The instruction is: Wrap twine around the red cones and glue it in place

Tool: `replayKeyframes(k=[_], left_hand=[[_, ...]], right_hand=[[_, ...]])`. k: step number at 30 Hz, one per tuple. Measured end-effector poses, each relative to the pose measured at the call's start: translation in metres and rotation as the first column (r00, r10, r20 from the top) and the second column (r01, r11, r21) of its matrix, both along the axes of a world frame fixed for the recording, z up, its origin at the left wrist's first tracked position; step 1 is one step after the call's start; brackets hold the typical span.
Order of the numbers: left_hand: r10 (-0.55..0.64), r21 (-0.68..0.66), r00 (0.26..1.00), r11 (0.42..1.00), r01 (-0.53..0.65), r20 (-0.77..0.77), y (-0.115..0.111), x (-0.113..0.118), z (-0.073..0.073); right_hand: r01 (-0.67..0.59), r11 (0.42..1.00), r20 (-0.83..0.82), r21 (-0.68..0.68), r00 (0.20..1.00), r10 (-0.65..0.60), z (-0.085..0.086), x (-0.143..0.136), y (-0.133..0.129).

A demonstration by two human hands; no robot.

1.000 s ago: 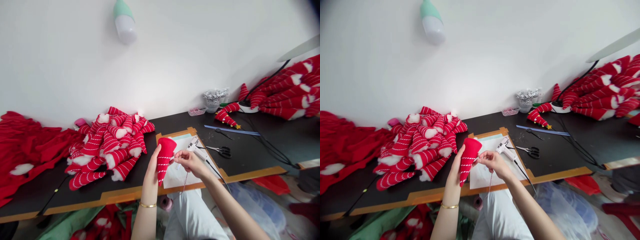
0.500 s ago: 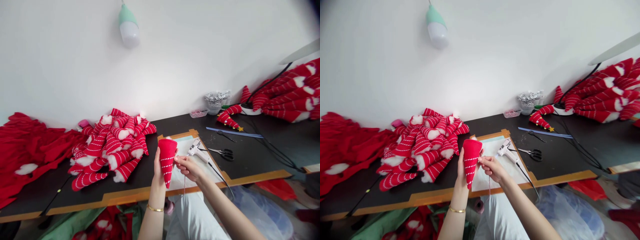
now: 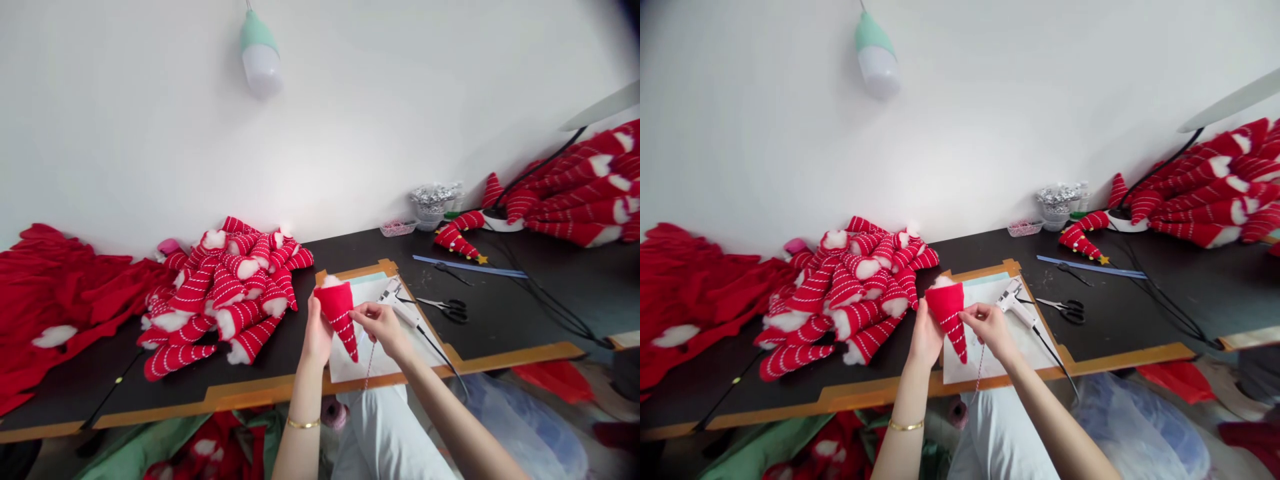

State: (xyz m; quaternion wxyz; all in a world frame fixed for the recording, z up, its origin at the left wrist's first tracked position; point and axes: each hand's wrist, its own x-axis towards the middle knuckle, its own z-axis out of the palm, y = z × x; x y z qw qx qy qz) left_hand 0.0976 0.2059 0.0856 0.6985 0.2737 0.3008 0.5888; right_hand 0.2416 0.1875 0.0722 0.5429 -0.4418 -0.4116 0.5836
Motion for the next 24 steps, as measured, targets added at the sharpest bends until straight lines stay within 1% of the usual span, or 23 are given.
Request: replayKeyframes(k=[2,4,5,7,9,11,13,16,20,22,24], left_hand=[[0.042,0.055,0.985,0.998,-0.034,-0.167,0.003,-0.002,-0.004],[0.075,0.078,0.94,0.996,-0.051,-0.332,0.005,-0.003,-0.007],[0.09,0.087,0.917,0.994,-0.061,-0.389,0.006,-0.003,-0.007],[0.09,0.08,0.892,0.995,-0.06,-0.444,0.008,-0.006,-0.006],[0.036,0.046,0.887,0.999,-0.017,-0.46,0.009,-0.011,-0.001],[-0.029,0.003,0.889,0.999,0.035,-0.457,0.009,-0.018,0.005],[-0.068,-0.03,0.9,0.998,0.062,-0.431,0.008,-0.023,0.012],[-0.113,-0.122,0.937,0.99,0.076,-0.331,0.004,-0.027,0.018],[-0.213,-0.291,0.954,0.946,0.146,-0.212,0.001,-0.026,0.021],[-0.243,-0.315,0.953,0.932,0.179,-0.18,0.001,-0.024,0.02],[-0.253,-0.289,0.962,0.933,0.214,-0.103,0.002,-0.021,0.018]], right_hand=[[0.051,0.998,0.062,0.034,0.997,-0.054,0.002,-0.002,-0.001],[0.05,0.997,0.111,0.054,0.992,-0.056,0.005,-0.005,-0.004],[0.029,0.998,0.135,0.056,0.99,-0.036,0.007,-0.005,-0.006],[-0.053,0.998,0.161,0.044,0.986,0.045,0.01,-0.003,-0.011],[-0.169,0.985,0.121,0.02,0.979,0.166,0.013,0.004,-0.016],[-0.265,0.964,0.042,0.005,0.963,0.265,0.015,0.014,-0.019],[-0.306,0.952,-0.015,-0.016,0.952,0.305,0.017,0.022,-0.019],[-0.286,0.957,-0.052,-0.046,0.958,0.283,0.016,0.026,-0.018],[-0.252,0.966,-0.065,-0.05,0.966,0.249,0.011,0.02,-0.013],[-0.256,0.965,-0.085,-0.056,0.964,0.251,0.007,0.016,-0.011],[-0.266,0.962,-0.112,-0.06,0.96,0.258,0.004,0.013,-0.009]])
